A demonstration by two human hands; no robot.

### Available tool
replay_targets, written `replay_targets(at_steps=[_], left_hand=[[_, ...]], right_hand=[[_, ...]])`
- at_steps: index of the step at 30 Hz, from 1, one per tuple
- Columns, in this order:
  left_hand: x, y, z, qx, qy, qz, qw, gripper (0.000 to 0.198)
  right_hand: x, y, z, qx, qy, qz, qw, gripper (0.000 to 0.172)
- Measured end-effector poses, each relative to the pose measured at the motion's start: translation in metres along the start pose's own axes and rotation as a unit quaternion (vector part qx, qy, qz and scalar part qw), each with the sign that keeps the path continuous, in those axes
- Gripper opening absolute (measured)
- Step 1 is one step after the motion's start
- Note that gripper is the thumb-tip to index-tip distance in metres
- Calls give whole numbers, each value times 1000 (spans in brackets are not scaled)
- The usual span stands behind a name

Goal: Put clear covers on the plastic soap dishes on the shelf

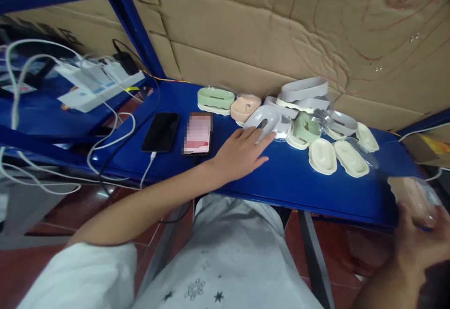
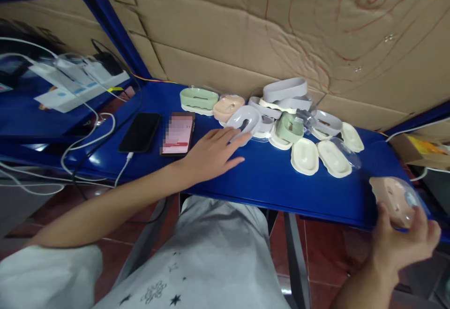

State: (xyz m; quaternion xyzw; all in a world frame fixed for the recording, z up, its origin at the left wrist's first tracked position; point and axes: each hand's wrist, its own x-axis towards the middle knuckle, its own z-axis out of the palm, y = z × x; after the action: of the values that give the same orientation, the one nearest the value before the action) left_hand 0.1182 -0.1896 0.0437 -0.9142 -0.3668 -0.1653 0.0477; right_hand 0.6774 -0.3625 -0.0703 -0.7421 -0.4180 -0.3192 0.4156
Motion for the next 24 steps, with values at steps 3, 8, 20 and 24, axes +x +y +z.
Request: replay_targets(at_steps=[3,8,20,24], left_hand=[[29,-5,5,36,-50,-30,998,64],[27,-4,13,46,-74,-36,996,43],[-85,25,20,-132,44,-52,989,22],[-92,30,28,-195,146,-87,966,15]], right_hand=[[0,13,9,-74,-18,17,997,95],[6,-47,7,-73,-32,-56,995,93],[-37,-246,23,84,-336,-282,895,57],[-49,-249,0,122,-350,-275,887,33]])
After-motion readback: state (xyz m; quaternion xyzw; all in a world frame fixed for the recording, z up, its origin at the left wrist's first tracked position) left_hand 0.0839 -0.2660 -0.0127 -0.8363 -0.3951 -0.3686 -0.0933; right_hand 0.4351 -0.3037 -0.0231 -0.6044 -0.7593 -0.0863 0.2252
